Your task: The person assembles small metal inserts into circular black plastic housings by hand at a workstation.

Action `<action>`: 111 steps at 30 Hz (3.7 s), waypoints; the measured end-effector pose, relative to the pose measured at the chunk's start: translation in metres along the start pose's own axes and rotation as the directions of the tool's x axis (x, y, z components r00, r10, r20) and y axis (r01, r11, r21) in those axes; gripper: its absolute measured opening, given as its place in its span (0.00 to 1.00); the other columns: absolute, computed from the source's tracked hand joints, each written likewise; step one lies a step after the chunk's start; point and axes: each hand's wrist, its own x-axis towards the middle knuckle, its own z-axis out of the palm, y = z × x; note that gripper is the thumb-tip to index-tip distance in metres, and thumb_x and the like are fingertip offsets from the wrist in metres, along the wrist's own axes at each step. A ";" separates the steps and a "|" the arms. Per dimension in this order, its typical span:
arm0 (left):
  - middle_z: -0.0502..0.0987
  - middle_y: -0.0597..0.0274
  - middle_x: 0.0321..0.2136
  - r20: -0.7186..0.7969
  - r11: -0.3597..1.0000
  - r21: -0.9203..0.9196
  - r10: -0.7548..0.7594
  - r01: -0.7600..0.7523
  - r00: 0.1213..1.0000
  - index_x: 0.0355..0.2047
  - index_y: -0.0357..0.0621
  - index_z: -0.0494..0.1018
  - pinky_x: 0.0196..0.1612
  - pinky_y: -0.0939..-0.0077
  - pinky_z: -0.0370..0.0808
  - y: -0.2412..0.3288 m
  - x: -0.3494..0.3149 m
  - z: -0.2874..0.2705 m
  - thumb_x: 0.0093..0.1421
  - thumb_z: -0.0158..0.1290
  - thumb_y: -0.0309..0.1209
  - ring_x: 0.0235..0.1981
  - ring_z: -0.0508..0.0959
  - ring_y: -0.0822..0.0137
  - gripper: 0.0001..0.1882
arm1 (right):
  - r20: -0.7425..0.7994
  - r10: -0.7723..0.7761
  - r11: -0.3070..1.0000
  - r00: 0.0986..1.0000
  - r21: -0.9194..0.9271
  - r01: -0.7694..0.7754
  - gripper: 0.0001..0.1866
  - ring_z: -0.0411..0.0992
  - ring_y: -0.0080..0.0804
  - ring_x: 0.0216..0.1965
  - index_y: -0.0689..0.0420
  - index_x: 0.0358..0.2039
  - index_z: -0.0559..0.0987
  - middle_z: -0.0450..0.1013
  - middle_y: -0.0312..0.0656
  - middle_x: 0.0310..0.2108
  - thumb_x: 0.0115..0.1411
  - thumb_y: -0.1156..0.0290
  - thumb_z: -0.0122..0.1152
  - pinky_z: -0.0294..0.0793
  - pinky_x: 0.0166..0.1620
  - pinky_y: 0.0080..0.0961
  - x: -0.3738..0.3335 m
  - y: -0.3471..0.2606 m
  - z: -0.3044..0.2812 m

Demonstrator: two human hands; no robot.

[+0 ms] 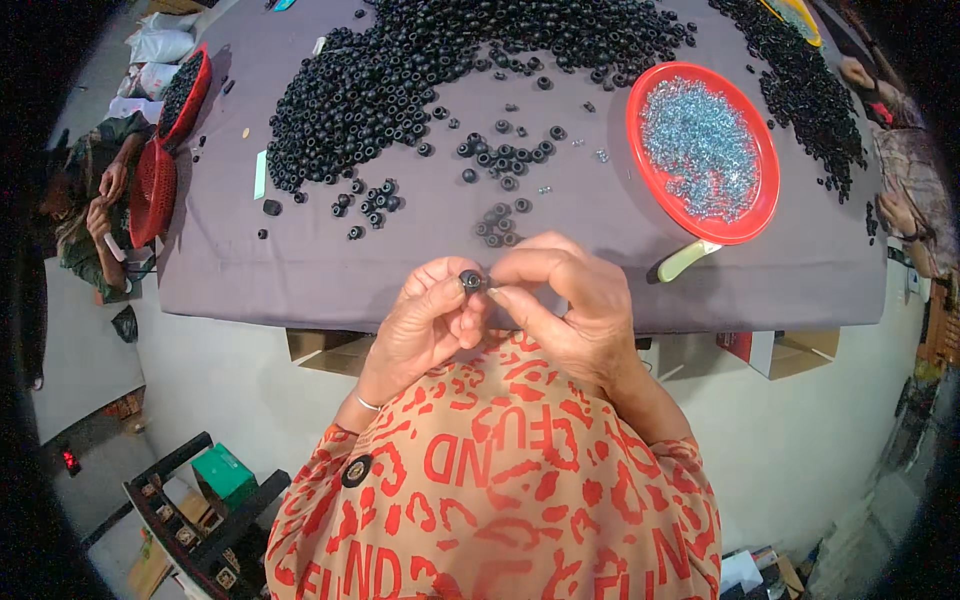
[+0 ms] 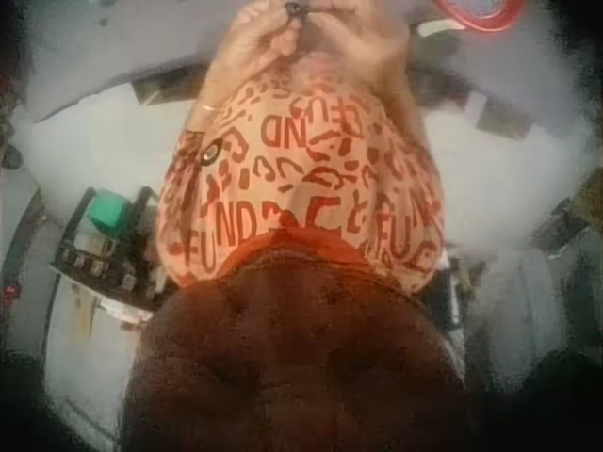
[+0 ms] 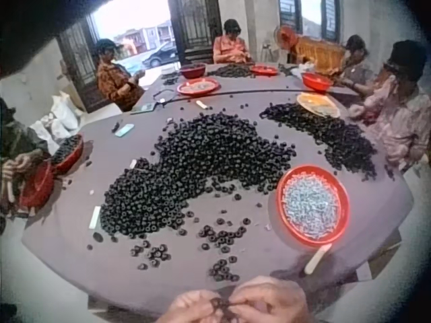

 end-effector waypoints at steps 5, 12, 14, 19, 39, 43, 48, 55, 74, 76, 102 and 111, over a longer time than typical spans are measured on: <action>0.74 0.59 0.25 0.010 0.999 0.028 0.020 -0.020 1.000 0.36 0.33 0.69 0.22 0.85 0.74 -0.001 0.000 -0.003 0.59 0.50 0.28 0.20 0.74 0.75 0.09 | -0.013 -0.178 0.965 0.984 -0.195 0.173 0.12 0.72 0.32 0.26 0.63 0.27 0.73 0.73 0.42 0.24 0.40 0.88 0.60 0.70 0.29 0.23 0.004 -0.003 0.003; 0.75 0.57 0.25 -0.007 0.985 0.171 0.035 -0.034 0.999 0.35 0.34 0.70 0.22 0.85 0.74 0.000 -0.002 -0.006 0.57 0.52 0.26 0.21 0.75 0.75 0.08 | 0.008 -0.183 0.963 0.983 -0.202 0.181 0.11 0.72 0.31 0.25 0.62 0.27 0.74 0.73 0.42 0.23 0.40 0.88 0.61 0.70 0.27 0.23 0.004 -0.004 0.005; 0.75 0.57 0.25 -0.034 0.977 0.209 0.045 -0.037 0.998 0.35 0.34 0.70 0.22 0.85 0.74 0.000 -0.003 -0.006 0.56 0.52 0.26 0.21 0.75 0.75 0.08 | 0.025 -0.155 0.963 0.988 -0.219 0.157 0.11 0.72 0.31 0.24 0.62 0.26 0.74 0.73 0.41 0.23 0.40 0.87 0.61 0.70 0.27 0.23 0.003 -0.004 0.005; 0.75 0.58 0.22 -0.083 0.948 0.312 0.083 -0.053 0.993 0.33 0.34 0.71 0.21 0.85 0.74 -0.001 -0.006 -0.009 0.56 0.53 0.25 0.19 0.74 0.75 0.07 | 0.073 -0.083 0.969 0.994 -0.225 0.097 0.10 0.72 0.30 0.24 0.62 0.26 0.75 0.73 0.41 0.23 0.41 0.87 0.61 0.70 0.26 0.22 0.001 -0.006 0.004; 0.76 0.55 0.19 -0.142 0.930 0.221 -0.266 0.293 0.953 0.27 0.31 0.73 0.20 0.82 0.76 -0.008 -0.014 -0.028 0.53 0.54 0.23 0.16 0.76 0.72 0.06 | 0.576 0.047 0.999 0.816 -0.024 -0.041 0.11 0.67 0.27 0.24 0.63 0.26 0.75 0.69 0.39 0.22 0.40 0.80 0.66 0.66 0.26 0.22 0.013 0.013 -0.009; 0.76 0.57 0.20 -0.149 0.874 0.366 -0.284 0.320 0.947 0.27 0.32 0.73 0.22 0.82 0.74 -0.008 -0.026 -0.030 0.51 0.56 0.24 0.18 0.75 0.74 0.07 | 0.569 0.040 0.997 0.821 0.034 -0.072 0.10 0.66 0.30 0.22 0.61 0.23 0.73 0.68 0.38 0.20 0.39 0.80 0.66 0.63 0.24 0.24 0.002 0.013 -0.002; 0.76 0.59 0.20 -0.138 0.856 0.387 -0.312 0.342 0.940 0.26 0.34 0.73 0.24 0.82 0.73 -0.004 -0.032 -0.035 0.50 0.57 0.23 0.19 0.74 0.74 0.05 | 0.551 0.016 0.993 0.835 0.085 -0.076 0.11 0.65 0.30 0.21 0.60 0.23 0.72 0.67 0.37 0.19 0.39 0.79 0.67 0.62 0.23 0.25 -0.004 0.015 0.010; 0.75 0.60 0.17 -0.157 0.845 0.417 -0.297 0.335 0.942 0.27 0.32 0.75 0.19 0.87 0.69 0.000 -0.032 -0.026 0.45 0.52 0.16 0.17 0.75 0.75 0.07 | 0.521 -0.075 0.981 0.850 0.193 -0.031 0.10 0.65 0.30 0.21 0.61 0.22 0.71 0.66 0.38 0.19 0.41 0.80 0.65 0.63 0.24 0.25 -0.010 0.024 0.020; 0.71 0.60 0.20 0.321 -0.495 0.850 0.759 0.181 0.567 0.28 0.40 0.74 0.31 0.70 0.66 0.081 0.001 -0.078 0.44 0.60 0.25 0.25 0.69 0.63 0.09 | 0.032 -0.128 0.692 0.991 -0.713 0.113 0.08 0.68 0.39 0.28 0.62 0.29 0.73 0.68 0.44 0.28 0.47 0.83 0.57 0.68 0.32 0.29 0.033 0.096 -0.025; 0.72 0.59 0.26 0.443 -0.614 0.744 0.749 0.263 0.492 0.29 0.40 0.73 0.33 0.70 0.65 0.079 0.009 -0.066 0.44 0.60 0.25 0.29 0.70 0.62 0.11 | -0.037 -0.161 0.731 0.986 -0.676 0.094 0.08 0.69 0.39 0.28 0.62 0.29 0.72 0.68 0.45 0.28 0.46 0.84 0.57 0.68 0.32 0.29 0.027 0.099 -0.022; 0.76 0.54 0.34 -0.103 0.980 0.148 0.148 -0.132 0.984 0.39 0.38 0.71 0.27 0.84 0.75 0.021 0.029 -0.048 0.56 0.50 0.21 0.32 0.76 0.69 0.09 | -0.159 0.073 0.970 0.985 -0.217 -0.107 0.08 0.68 0.21 0.29 0.64 0.31 0.76 0.72 0.39 0.29 0.48 0.85 0.57 0.67 0.31 0.15 0.014 0.061 -0.022; 0.75 0.56 0.31 -0.081 0.977 0.160 0.152 -0.138 0.985 0.39 0.35 0.70 0.28 0.84 0.76 0.009 0.015 -0.022 0.57 0.50 0.21 0.30 0.77 0.69 0.09 | -0.028 -0.042 0.998 0.999 0.048 0.043 0.09 0.68 0.20 0.28 0.62 0.28 0.75 0.72 0.40 0.29 0.45 0.87 0.58 0.62 0.25 0.15 0.012 0.031 0.006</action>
